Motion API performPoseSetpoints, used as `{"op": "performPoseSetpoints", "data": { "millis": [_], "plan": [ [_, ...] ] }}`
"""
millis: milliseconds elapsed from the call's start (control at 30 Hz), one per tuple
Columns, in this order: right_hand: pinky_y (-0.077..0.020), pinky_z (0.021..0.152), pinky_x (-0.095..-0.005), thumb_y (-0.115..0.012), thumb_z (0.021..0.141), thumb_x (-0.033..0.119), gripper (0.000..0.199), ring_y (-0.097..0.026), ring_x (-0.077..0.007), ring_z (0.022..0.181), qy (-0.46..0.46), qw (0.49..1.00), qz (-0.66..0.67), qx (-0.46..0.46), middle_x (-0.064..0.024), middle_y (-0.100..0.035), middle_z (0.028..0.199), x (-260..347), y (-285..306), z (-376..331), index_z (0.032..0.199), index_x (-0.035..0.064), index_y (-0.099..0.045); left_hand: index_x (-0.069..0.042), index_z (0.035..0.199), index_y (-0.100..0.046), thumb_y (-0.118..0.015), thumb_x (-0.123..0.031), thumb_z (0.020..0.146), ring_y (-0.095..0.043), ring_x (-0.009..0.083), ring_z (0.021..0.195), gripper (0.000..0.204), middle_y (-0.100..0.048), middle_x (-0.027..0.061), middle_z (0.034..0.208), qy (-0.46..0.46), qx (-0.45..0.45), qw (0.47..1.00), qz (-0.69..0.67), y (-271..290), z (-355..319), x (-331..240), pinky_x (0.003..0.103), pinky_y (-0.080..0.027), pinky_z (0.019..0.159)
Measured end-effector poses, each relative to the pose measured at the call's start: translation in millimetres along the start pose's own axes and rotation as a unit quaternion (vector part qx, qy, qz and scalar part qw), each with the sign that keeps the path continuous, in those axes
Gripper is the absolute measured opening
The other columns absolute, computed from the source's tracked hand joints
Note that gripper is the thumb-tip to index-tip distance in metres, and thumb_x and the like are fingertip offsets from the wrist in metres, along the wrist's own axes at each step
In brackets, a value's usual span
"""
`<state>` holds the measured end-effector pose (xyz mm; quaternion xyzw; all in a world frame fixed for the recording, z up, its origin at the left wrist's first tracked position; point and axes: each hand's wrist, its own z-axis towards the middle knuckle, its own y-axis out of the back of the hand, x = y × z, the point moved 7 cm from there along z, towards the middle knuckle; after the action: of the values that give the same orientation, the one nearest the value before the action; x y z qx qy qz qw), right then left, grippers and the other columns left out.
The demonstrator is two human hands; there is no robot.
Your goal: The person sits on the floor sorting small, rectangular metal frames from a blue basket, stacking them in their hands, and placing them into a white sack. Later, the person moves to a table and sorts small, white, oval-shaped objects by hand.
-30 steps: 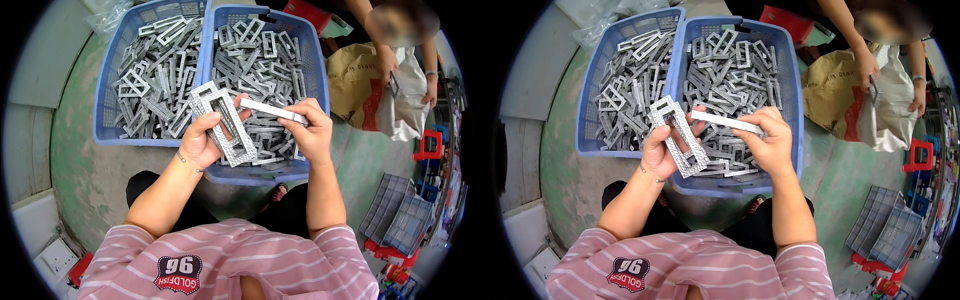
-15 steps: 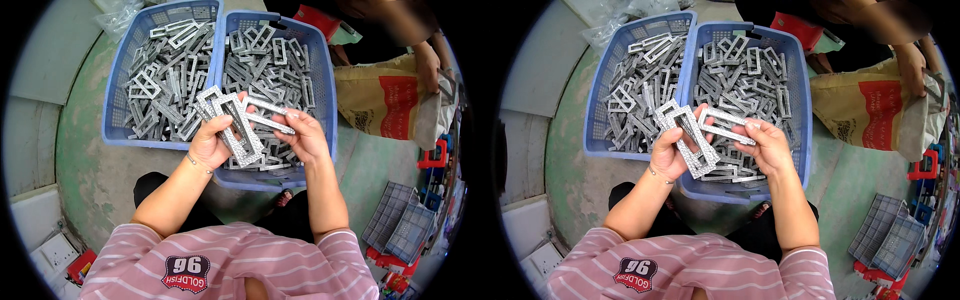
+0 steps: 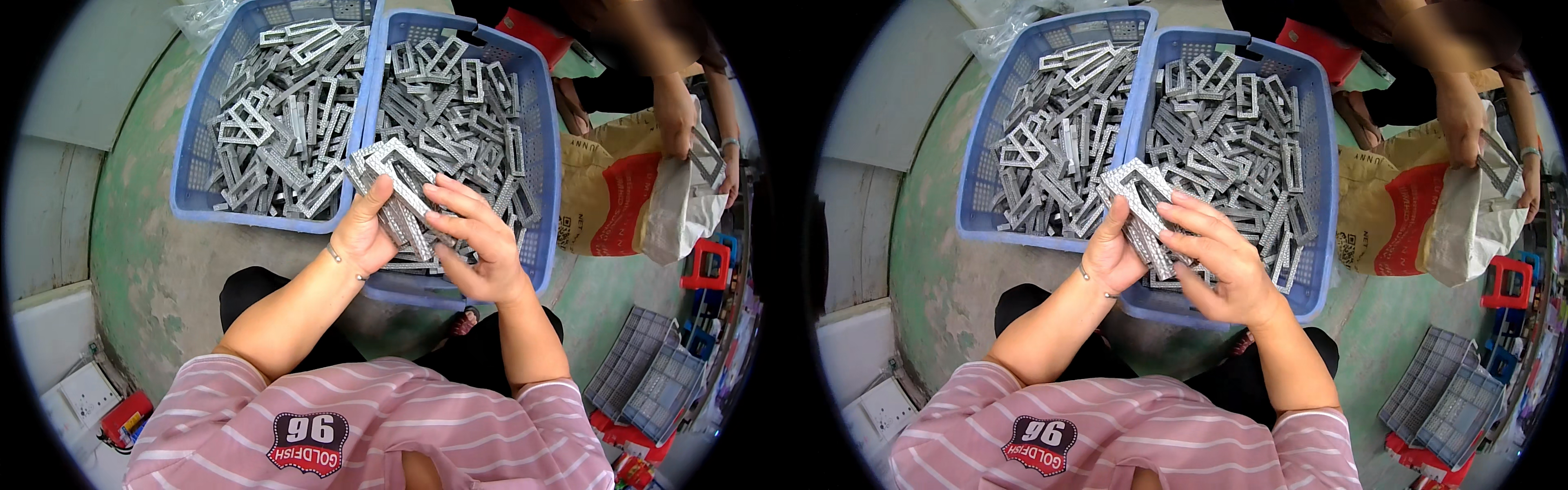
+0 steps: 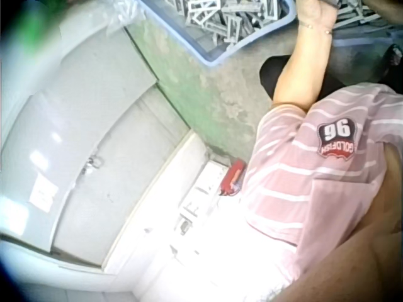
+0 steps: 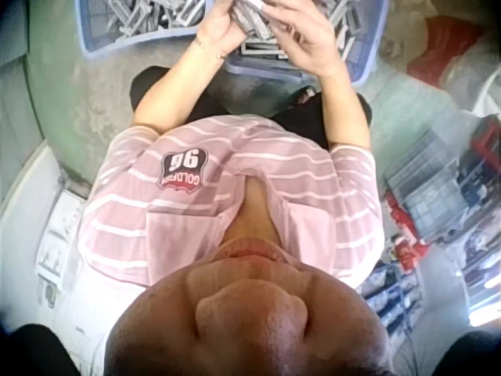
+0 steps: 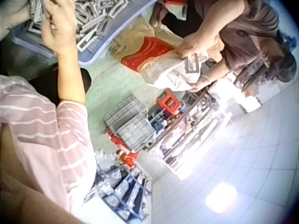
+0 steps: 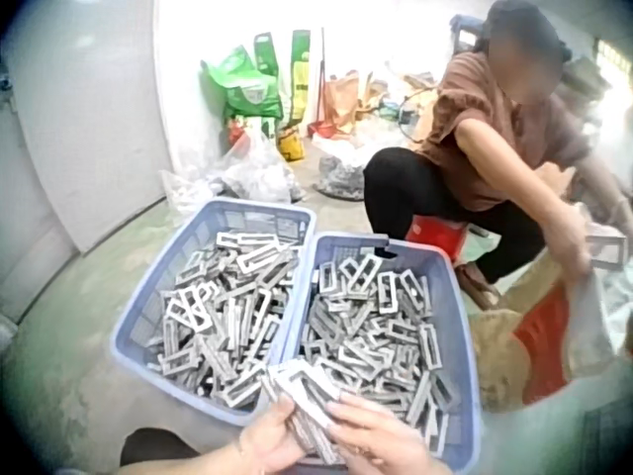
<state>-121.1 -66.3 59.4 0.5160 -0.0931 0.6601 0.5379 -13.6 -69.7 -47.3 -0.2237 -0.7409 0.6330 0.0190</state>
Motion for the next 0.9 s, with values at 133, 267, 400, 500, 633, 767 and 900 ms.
{"op": "performPoseSetpoints", "data": {
  "millis": [133,267,400,500,633,767,900],
  "plan": [
    [-0.0304,0.099,-0.0386,-0.061,0.078,0.012,0.044,-0.037,-0.0296,0.123,-0.133,0.955,0.194,-0.18,-0.0192,-0.039,0.13,-27,3,-13,0.118,-0.0024,-0.047,-0.005,0.112,-0.053,-0.069,-0.026,0.076,-0.057,0.0221,0.101,0.044,-0.059,0.0094,0.107,-0.004,0.005,0.999,0.041,-8,-1,-3,0.038,-0.044,0.091],
    [-0.0327,0.096,-0.0306,-0.053,0.089,0.019,0.051,-0.042,-0.0208,0.115,-0.286,0.923,0.209,-0.151,-0.0161,-0.045,0.122,-39,-26,-24,0.129,-0.006,-0.033,-0.004,0.11,-0.054,-0.071,-0.03,0.074,-0.058,0.0207,0.098,0.048,-0.061,0.0081,0.106,-0.016,0.003,0.996,0.084,-8,-1,-3,0.036,-0.045,0.09],
    [-0.0341,0.096,-0.0312,-0.051,0.09,0.017,0.051,-0.045,-0.0261,0.116,-0.248,0.954,0.116,-0.12,-0.0217,-0.045,0.124,-30,-33,-24,0.128,-0.0095,-0.031,-0.003,0.105,-0.055,-0.069,-0.024,0.076,-0.059,0.0192,0.092,0.039,-0.061,0.0075,0.1,-0.011,-0.035,0.984,0.175,-4,-1,-8,0.034,-0.048,0.084],
    [-0.0356,0.096,-0.0329,-0.05,0.089,0.016,0.043,-0.046,-0.0289,0.117,-0.194,0.978,0.015,-0.079,-0.0231,-0.044,0.126,-18,-31,-19,0.122,-0.0101,-0.041,-0.002,0.104,-0.054,-0.062,-0.015,0.076,-0.061,0.021,0.084,0.032,-0.062,0.0098,0.094,0.043,-0.088,0.983,0.157,3,-3,-11,0.035,-0.052,0.077],
    [-0.0467,0.07,-0.0258,-0.043,0.093,0.027,0.034,-0.06,-0.0153,0.089,-0.338,0.878,0.264,-0.212,-0.0109,-0.062,0.102,-65,-10,-10,0.1,-0.0009,-0.061,0.0,0.112,-0.051,-0.063,-0.027,0.073,-0.061,0.0277,0.086,0.049,-0.061,0.0149,0.097,0.023,-0.049,0.998,0.041,3,-6,-24,0.045,-0.051,0.079],
    [-0.0449,0.081,-0.0362,-0.059,0.075,0.011,0.018,-0.056,-0.0309,0.092,-0.33,0.919,-0.206,-0.071,-0.0163,-0.058,0.093,-166,-17,-30,0.091,0.003,-0.062,-0.004,0.12,-0.045,-0.065,-0.034,0.073,-0.053,0.0227,0.1,0.06,-0.052,0.0107,0.112,0.008,0.065,0.998,0.002,-6,-5,-49,0.047,-0.043,0.089],
    [-0.0403,0.091,-0.0405,-0.06,0.071,0.011,0.033,-0.045,-0.0349,0.108,-0.417,0.859,-0.293,0.043,-0.0181,-0.048,0.111,-201,-61,-48,0.102,0.0014,-0.053,-0.006,0.121,-0.045,-0.065,-0.037,0.074,-0.049,0.0212,0.109,0.061,-0.049,0.0096,0.118,0.004,0.102,0.993,-0.053,-21,-12,-58,0.045,-0.04,0.093]
  ]
}}
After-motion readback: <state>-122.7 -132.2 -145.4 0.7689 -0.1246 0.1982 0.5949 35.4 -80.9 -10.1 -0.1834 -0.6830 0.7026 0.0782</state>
